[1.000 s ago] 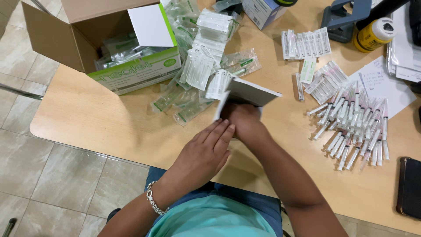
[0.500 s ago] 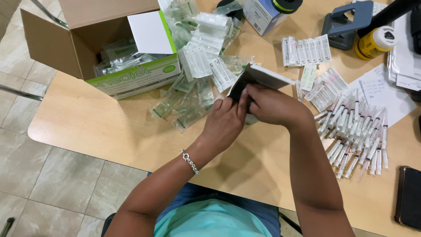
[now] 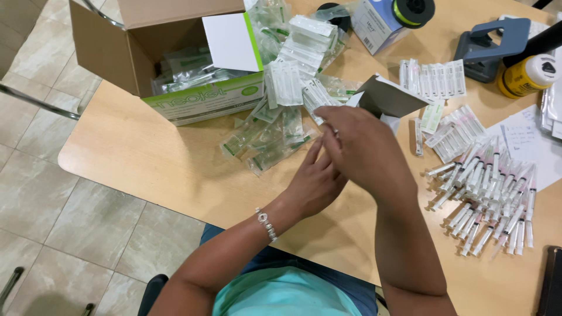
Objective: The person sorts through individually wrapped syringes and needles on a table, placing them into a small box. They then open a package containing a syringe and a needle, remove the protective caps, and attach the needle to the syringe.
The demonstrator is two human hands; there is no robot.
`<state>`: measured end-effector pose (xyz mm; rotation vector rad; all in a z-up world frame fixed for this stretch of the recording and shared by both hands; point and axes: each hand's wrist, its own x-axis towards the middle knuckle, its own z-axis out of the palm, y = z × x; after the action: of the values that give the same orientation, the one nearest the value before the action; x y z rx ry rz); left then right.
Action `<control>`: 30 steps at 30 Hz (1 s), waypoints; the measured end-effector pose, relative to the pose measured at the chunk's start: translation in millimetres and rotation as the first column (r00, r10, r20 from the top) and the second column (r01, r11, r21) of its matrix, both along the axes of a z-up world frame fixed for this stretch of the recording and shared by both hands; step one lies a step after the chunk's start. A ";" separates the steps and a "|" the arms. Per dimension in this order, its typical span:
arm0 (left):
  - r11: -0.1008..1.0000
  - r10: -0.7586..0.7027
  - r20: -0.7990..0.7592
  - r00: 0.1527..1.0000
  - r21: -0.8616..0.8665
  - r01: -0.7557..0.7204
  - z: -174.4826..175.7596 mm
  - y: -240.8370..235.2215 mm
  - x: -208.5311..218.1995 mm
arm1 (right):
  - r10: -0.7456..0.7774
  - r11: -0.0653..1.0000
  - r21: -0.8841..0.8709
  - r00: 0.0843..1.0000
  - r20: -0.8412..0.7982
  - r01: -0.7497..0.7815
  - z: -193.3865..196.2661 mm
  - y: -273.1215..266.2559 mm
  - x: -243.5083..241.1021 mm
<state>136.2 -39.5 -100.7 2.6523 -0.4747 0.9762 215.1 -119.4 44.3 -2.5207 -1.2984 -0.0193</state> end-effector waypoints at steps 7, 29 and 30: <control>0.957 0.269 -0.137 0.953 -0.071 -0.281 -18.0 92.3 -32.9 | 0.008 0.973 0.230 0.999 0.043 -0.017 -33.5 0.6 -29.7; 0.333 -0.369 -0.265 0.891 -0.933 -0.139 -13.3 88.4 -46.5 | 0.364 0.803 0.585 0.871 -0.328 -0.115 -107.0 20.9 -71.0; 0.143 -0.376 -0.163 0.912 -0.983 -0.116 3.9 80.8 -47.3 | 0.478 0.704 0.710 0.763 -0.435 -0.037 -99.9 19.7 -77.9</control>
<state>88.9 41.2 -96.8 1.3760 0.0945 0.3642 137.2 -99.7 -55.6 -1.5025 -1.1044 0.3004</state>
